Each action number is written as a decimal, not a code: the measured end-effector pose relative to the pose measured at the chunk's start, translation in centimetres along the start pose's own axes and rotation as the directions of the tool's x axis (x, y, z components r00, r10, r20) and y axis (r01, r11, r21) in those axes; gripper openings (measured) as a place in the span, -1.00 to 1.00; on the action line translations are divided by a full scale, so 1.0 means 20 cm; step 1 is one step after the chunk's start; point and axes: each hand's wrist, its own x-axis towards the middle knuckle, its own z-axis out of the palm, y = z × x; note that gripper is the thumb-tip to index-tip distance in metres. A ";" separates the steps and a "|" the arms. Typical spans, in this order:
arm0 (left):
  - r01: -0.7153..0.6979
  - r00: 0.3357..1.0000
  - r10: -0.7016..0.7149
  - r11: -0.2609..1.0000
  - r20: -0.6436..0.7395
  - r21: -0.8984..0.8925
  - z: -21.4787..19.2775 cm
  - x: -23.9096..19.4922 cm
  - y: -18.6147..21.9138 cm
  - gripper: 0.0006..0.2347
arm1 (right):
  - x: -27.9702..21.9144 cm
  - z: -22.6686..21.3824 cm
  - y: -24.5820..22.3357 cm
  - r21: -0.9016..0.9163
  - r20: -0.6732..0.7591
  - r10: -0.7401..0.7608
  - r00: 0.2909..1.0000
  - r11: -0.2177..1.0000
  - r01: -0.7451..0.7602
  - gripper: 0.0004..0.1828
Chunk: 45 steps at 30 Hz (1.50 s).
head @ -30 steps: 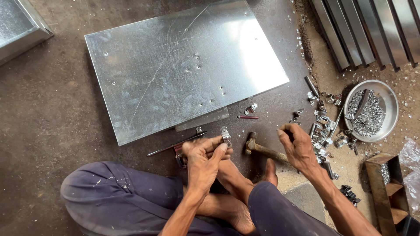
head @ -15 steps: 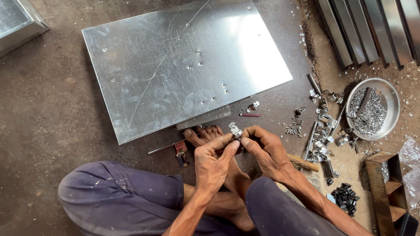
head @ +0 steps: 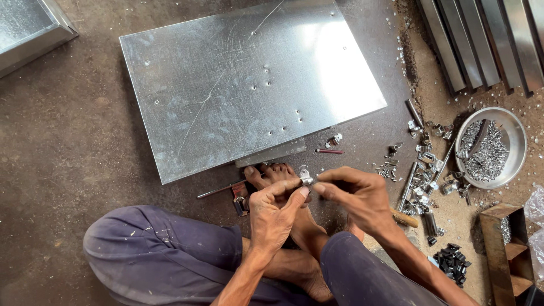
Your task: The person assembles metal components by hand, using a hammer and a metal rod to punch holes and secure latches on sheet metal plates and formed box sections.
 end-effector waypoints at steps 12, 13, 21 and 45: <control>-0.281 0.954 0.299 0.883 0.012 0.376 -0.04 -0.02 0.09 -0.85 | 0.10 0.02 -0.03 0.037 0.114 -0.223 0.968 0.975 0.220 -0.82; -0.330 0.938 0.344 0.866 0.030 0.376 -0.05 -0.03 0.09 -0.86 | 0.10 0.02 -0.04 0.059 0.135 -0.193 0.972 0.981 0.187 -0.82; -0.119 0.989 0.148 0.875 -0.024 0.469 -0.18 0.24 0.26 -0.86 | 0.36 0.05 -0.23 -0.356 0.074 0.071 0.995 0.934 -0.040 -0.70; -0.114 0.889 -0.188 0.793 -0.418 -0.599 -0.53 0.07 0.36 -0.69 | 0.50 0.17 -0.21 -0.723 0.396 -0.802 0.447 0.027 0.690 -0.52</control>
